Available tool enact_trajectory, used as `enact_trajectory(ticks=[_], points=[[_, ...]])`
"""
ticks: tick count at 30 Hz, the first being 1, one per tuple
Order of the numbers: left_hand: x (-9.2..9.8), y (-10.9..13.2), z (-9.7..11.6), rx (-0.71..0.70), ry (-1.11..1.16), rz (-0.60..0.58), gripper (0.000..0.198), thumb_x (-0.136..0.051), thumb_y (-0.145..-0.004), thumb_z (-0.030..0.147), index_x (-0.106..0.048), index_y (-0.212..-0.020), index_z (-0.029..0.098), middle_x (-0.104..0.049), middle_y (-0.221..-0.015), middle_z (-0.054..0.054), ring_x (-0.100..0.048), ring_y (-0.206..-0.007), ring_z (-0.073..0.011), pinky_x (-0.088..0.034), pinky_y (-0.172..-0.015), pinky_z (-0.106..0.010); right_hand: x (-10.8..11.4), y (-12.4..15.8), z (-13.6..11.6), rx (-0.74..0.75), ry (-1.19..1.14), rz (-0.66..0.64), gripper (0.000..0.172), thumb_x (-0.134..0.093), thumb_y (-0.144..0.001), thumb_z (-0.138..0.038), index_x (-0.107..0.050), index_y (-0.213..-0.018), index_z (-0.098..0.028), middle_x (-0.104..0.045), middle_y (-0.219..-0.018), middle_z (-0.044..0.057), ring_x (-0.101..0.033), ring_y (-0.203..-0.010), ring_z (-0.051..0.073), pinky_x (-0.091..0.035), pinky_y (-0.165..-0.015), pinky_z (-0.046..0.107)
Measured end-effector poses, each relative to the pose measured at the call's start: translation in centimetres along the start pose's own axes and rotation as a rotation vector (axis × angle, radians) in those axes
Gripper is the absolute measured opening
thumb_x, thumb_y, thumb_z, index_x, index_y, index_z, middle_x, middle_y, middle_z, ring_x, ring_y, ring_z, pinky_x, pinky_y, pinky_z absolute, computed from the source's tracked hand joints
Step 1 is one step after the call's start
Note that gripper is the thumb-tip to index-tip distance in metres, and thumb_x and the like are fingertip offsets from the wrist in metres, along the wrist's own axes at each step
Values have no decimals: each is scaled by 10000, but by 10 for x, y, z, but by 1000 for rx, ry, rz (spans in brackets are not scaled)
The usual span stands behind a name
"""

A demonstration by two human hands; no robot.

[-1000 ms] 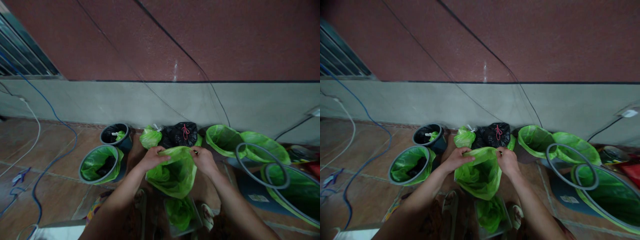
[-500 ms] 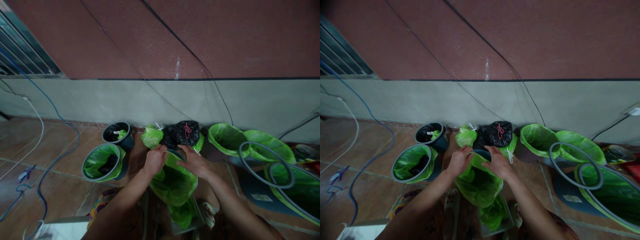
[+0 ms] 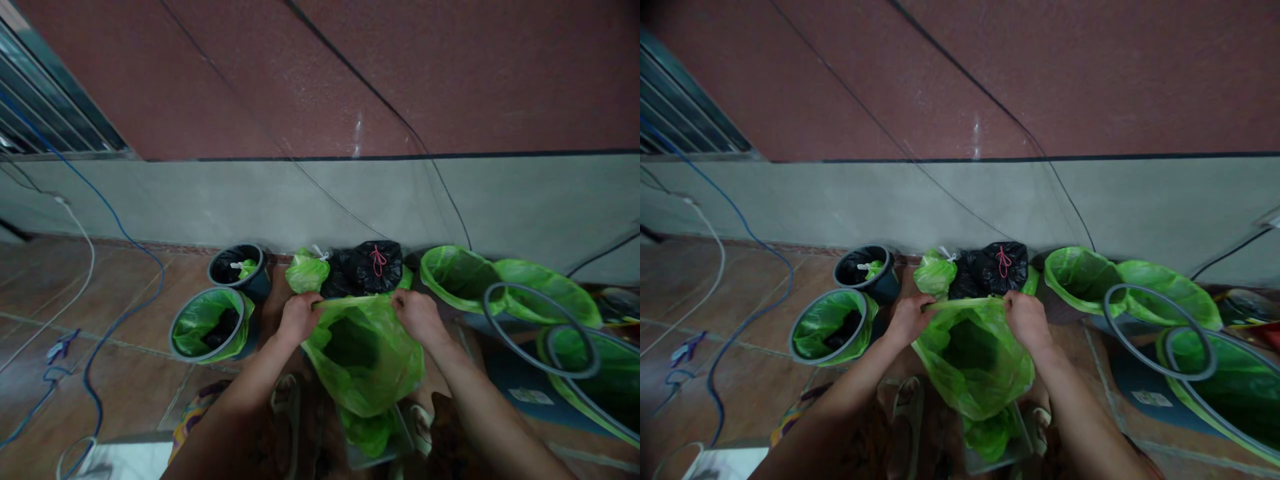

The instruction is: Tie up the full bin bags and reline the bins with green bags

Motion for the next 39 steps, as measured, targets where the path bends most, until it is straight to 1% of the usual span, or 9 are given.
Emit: enact_trajectory(ticks=[3,7,12,16,21,25,28,32,39], points=[[-3,0,-4,36,80,-23,142,-707,-804,228,-765,-934,219,-766,-955,-17,-687,-905,-182,-497,-846,-263,-17,6,0,24,26,-153,276,-560,-856,-213,-738,-1066,-186,-767,-981,113,-711,-940,245,-484,-795,302],[-18,1,6,9,168,-105,110,-690,-776,192,-765,-856,201,-737,-843,7,-654,-822,-154,-478,-772,-237,-28,15,-33,182,-208,-237,633,-690,-764,-227,-558,-1380,-172,-690,-1267,116,-655,-1123,227,-471,-947,301],[-29,2,18,-37,327,-222,164,-734,-719,230,-749,-870,168,-680,-768,28,-603,-735,-137,-441,-679,-221,-27,18,-60,310,-301,-259,271,-566,-885,-279,-728,-1086,-196,-750,-1049,67,-683,-961,206,-473,-859,301],[-29,2,20,-64,428,-262,248,-715,-775,383,-741,-886,163,-662,-743,28,-591,-711,-137,-436,-661,-228,-19,15,-58,297,-293,-170,227,-551,-893,-275,-755,-948,-194,-738,-948,61,-672,-861,183,-447,-792,275],[-9,0,23,-163,247,-35,105,-602,-853,185,-705,-834,175,-693,-869,-17,-639,-839,-149,-466,-790,-244,-13,12,-44,130,-332,-86,156,-601,-835,-291,-726,-828,-198,-707,-774,23,-633,-709,152,-403,-654,248],[0,3,25,-178,-8,106,125,-542,-935,229,-658,-923,187,-694,-961,-54,-657,-884,-172,-477,-803,-268,-24,11,-41,112,-334,-214,132,-633,-800,-299,-693,-754,-191,-659,-656,-8,-579,-615,135,-356,-577,244],[-6,5,25,-150,-143,70,171,-494,-983,305,-629,-1013,205,-716,-928,-48,-679,-829,-178,-474,-734,-265,-36,14,-46,185,-313,-319,139,-671,-780,-315,-709,-790,-182,-675,-697,4,-583,-642,143,-357,-578,248],[-20,7,31,-171,-262,-25,226,-448,-1007,345,-636,-1017,219,-736,-900,-46,-696,-802,-191,-460,-684,-265,-28,18,-63,292,-460,-177,399,-696,-794,-360,-678,-1170,-227,-729,-1008,39,-642,-801,160,-448,-713,268],[-32,11,37,-264,-297,-120,242,-450,-1002,344,-661,-988,226,-734,-995,-44,-696,-911,-200,-474,-749,-268,-12,19,-75,303,-363,-6,241,-500,-918,-220,-737,-877,-197,-745,-868,51,-668,-805,170,-438,-742,265]])
Point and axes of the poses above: each hand's wrist, its own y-axis away from the middle knuckle, its own x-axis out of the back of the hand, z = x × y, the point moved 9 cm from there along -y, towards the middle knuckle
